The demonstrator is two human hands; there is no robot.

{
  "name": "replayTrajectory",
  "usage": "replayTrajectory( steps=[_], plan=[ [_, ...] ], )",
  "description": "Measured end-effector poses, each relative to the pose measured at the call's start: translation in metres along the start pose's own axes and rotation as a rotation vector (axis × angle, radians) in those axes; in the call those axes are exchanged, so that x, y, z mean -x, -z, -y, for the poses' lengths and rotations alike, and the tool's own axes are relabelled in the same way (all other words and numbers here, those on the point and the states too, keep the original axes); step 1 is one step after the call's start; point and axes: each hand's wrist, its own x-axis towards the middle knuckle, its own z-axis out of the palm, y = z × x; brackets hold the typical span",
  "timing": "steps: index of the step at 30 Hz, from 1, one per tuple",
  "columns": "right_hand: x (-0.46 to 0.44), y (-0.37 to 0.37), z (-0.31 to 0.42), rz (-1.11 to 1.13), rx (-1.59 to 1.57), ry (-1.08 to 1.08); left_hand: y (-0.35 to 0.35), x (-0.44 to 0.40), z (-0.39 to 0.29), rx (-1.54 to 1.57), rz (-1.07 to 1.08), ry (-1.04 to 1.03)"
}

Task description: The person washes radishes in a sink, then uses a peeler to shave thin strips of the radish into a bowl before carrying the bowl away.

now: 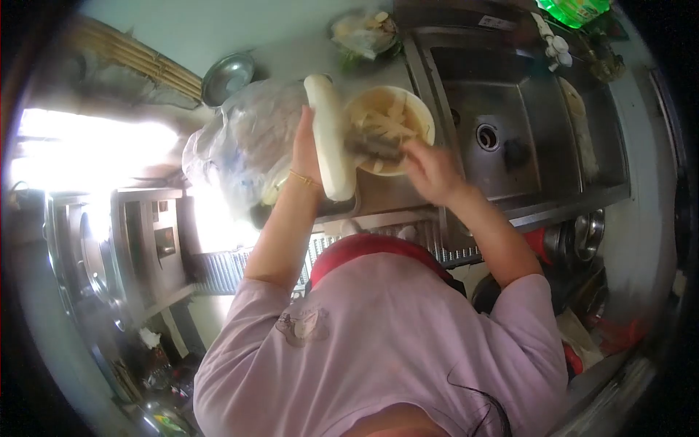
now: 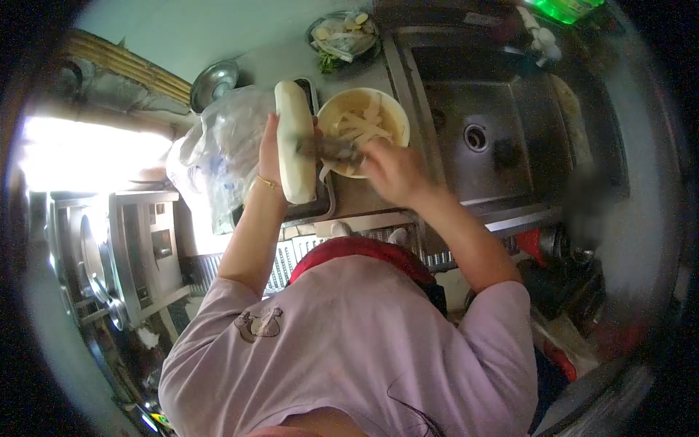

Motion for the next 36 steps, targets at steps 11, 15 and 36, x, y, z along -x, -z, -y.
replayTrajectory(
  steps=[11, 15, 36],
  plan=[
    [-0.047, 0.005, -0.009, 0.170, 0.318, -0.197, 0.005, 0.007, 0.028, -0.070, -0.023, 0.173],
    [-0.074, 0.031, -0.103, 0.131, 0.484, -0.430, 0.008, 0.009, 0.038, -0.113, 0.083, 0.188],
    [-0.047, -0.003, -0.050, 0.106, 0.187, -0.272, 0.052, 0.046, 0.020, -0.006, 0.022, 0.393]
  ],
)
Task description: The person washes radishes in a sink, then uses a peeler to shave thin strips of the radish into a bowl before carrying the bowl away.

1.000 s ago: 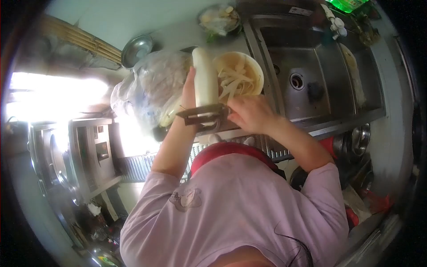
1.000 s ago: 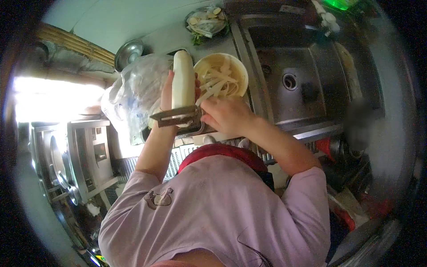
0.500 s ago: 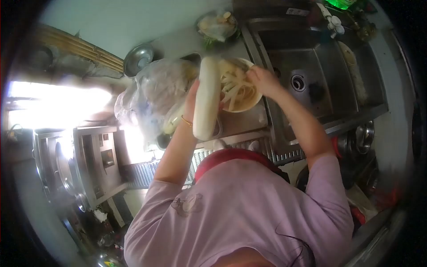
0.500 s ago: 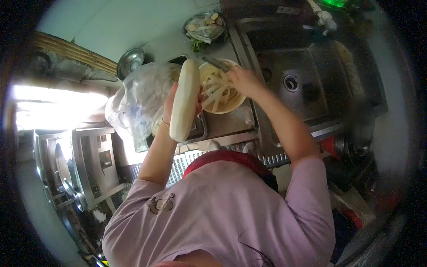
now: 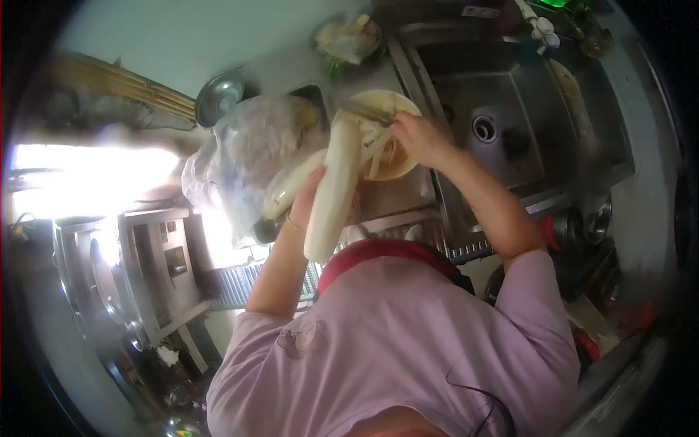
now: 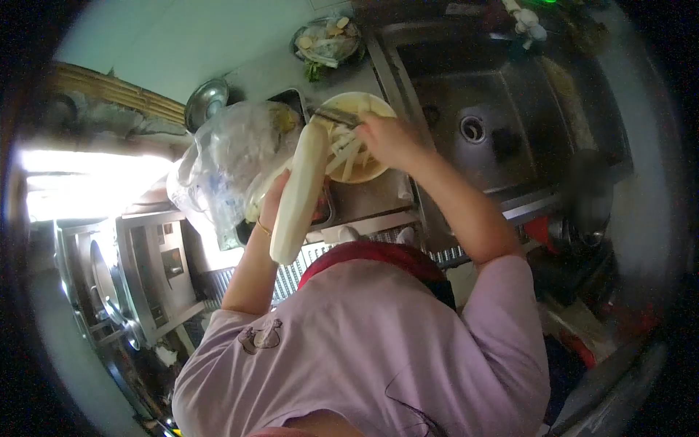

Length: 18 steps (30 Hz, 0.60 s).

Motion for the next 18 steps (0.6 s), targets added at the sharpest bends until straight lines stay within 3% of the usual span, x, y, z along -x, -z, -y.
replayTrajectory(
  steps=[4, 8, 12, 15, 18],
  plan=[
    [0.023, -0.005, 0.049, 0.104, 0.146, 0.187, 0.014, -0.006, -0.001, -0.211, 0.127, -0.004],
    [-0.009, -0.022, -0.017, 0.014, 0.037, -0.104, -0.004, 0.012, 0.007, -0.316, 0.128, -0.089],
    [0.005, -0.014, -0.010, 0.004, -0.070, -0.077, -0.010, 0.011, -0.001, -0.442, 0.178, -0.129],
    [0.021, -0.025, 0.015, -0.087, -0.066, 0.068, -0.010, 0.010, -0.004, -0.542, 0.207, -0.150],
    [0.005, -0.036, -0.026, -0.015, -0.174, -0.156, -0.008, 0.016, 0.001, -0.696, 0.275, -0.211]
  ],
)
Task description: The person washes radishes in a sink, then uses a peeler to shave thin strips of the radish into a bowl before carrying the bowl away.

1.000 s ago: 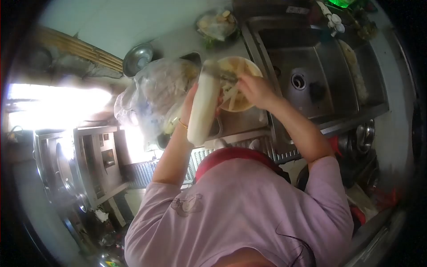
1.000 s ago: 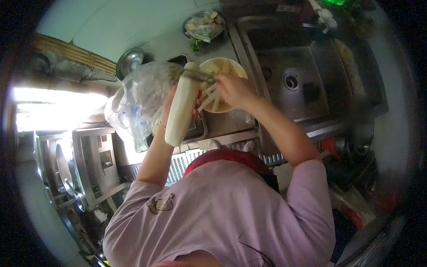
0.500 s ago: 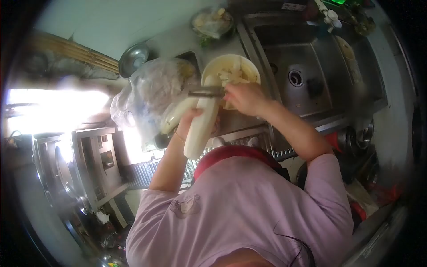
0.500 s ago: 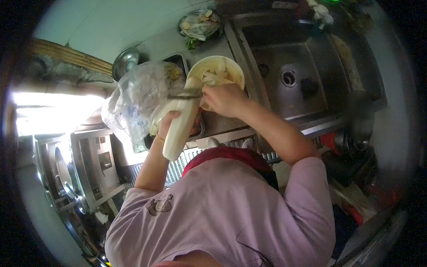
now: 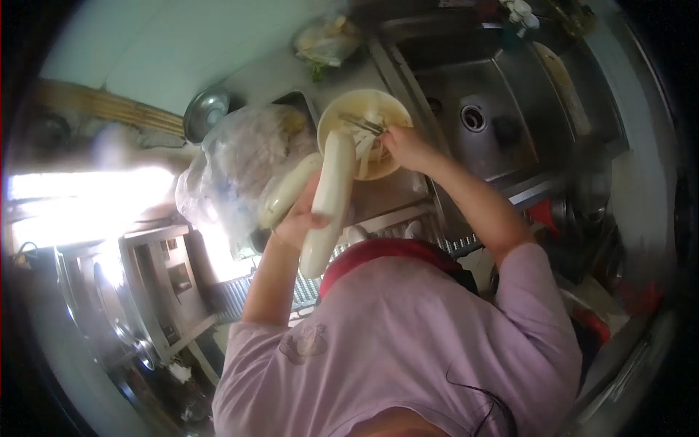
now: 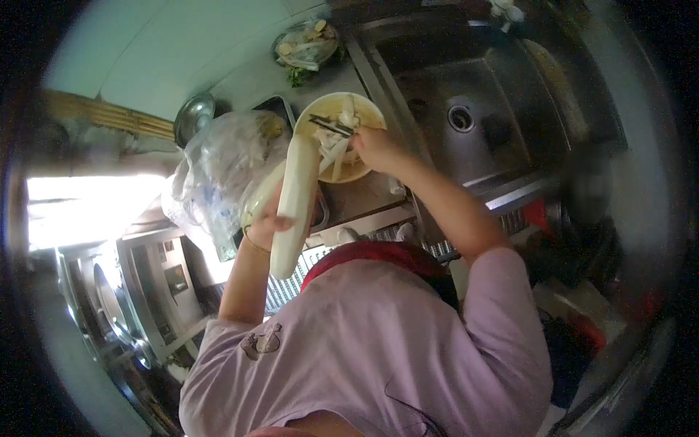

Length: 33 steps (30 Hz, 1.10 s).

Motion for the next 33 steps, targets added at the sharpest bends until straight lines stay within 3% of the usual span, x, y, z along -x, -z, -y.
replayTrajectory(
  steps=[2, 4, 5, 8, 9, 13, 16, 20, 21, 25, 28, 31, 33],
  plan=[
    [0.003, 0.000, -0.012, -0.064, -0.051, 0.074, 0.007, -0.007, -0.003, -0.097, -0.019, -0.032],
    [0.029, 0.006, 0.031, -0.106, -0.068, 0.188, 0.013, -0.004, 0.002, -0.150, -0.133, -0.013],
    [0.043, 0.015, 0.056, -0.120, 0.119, 0.227, 0.011, -0.007, 0.000, -0.189, -0.130, -0.015],
    [0.016, -0.001, 0.025, -0.093, 0.110, 0.132, -0.002, -0.009, -0.009, -0.273, -0.083, -0.003],
    [0.010, 0.010, 0.023, -0.036, 0.038, 0.001, -0.009, -0.008, -0.012, -0.307, -0.079, -0.005],
    [0.035, 0.020, 0.052, -0.105, 0.015, 0.154, -0.008, -0.009, -0.014, -0.465, -0.152, -0.027],
    [0.031, 0.015, 0.052, -0.067, 0.171, 0.136, -0.007, -0.013, -0.013, -0.665, -0.140, -0.095],
    [0.011, 0.022, 0.014, -0.049, 0.054, 0.023, 0.003, -0.013, -0.012, -0.942, -0.134, -0.209],
    [0.021, 0.026, 0.029, -0.061, 0.008, 0.040, 0.019, -0.012, -0.008, -0.852, -0.106, -0.101],
    [0.033, 0.011, 0.050, -0.179, -0.223, 0.159, 0.029, -0.006, 0.001, 0.323, -0.011, 0.105],
    [0.045, 0.016, 0.076, -0.185, -0.059, 0.208, 0.021, -0.008, 0.003, 0.572, 0.048, 0.083],
    [0.040, 0.016, 0.077, -0.190, 0.155, 0.257, 0.009, -0.007, -0.009, 0.383, -0.004, 0.111],
    [0.019, 0.018, 0.051, -0.096, 0.123, 0.113, 0.010, -0.005, -0.006, 0.321, 0.012, 0.066]
  ],
)
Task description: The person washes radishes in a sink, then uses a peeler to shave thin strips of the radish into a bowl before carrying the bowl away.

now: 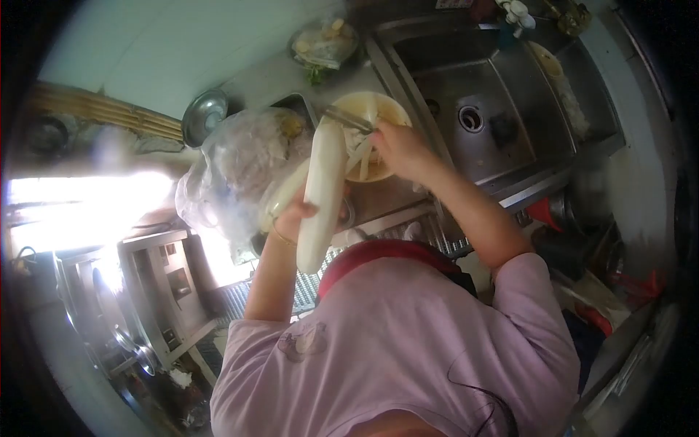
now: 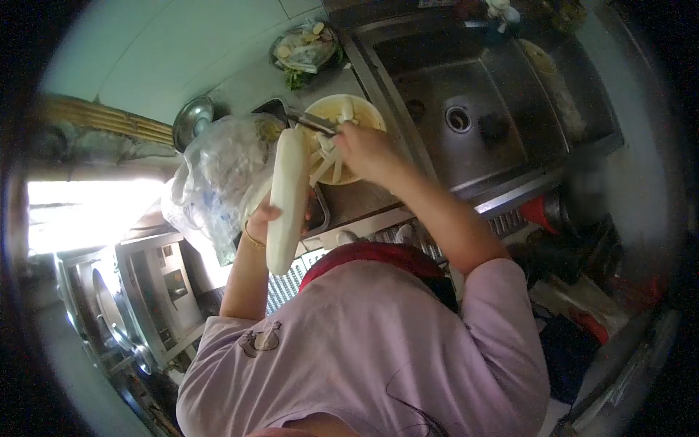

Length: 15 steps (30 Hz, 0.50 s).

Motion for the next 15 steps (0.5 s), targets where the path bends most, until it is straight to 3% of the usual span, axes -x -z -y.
replayTrajectory(
  steps=[4, 8, 12, 14, 15],
  plan=[
    [0.006, 0.015, 0.000, -0.012, -0.124, -0.024, 0.006, 0.000, -0.003, -0.069, 0.087, -0.062],
    [0.014, -0.007, -0.001, -0.061, -0.099, 0.140, 0.003, 0.006, -0.004, -0.211, -0.058, -0.024],
    [0.009, -0.028, -0.066, -0.115, -0.290, 0.009, 0.004, 0.012, -0.025, -0.638, -0.015, -0.141],
    [0.027, -0.029, -0.075, -0.117, -0.446, -0.164, 0.006, 0.022, -0.054, -1.017, -0.159, -0.266],
    [0.035, -0.028, -0.071, -0.089, -0.446, -0.178, 0.000, 0.024, -0.070, -0.953, -0.263, -0.221]
  ],
)
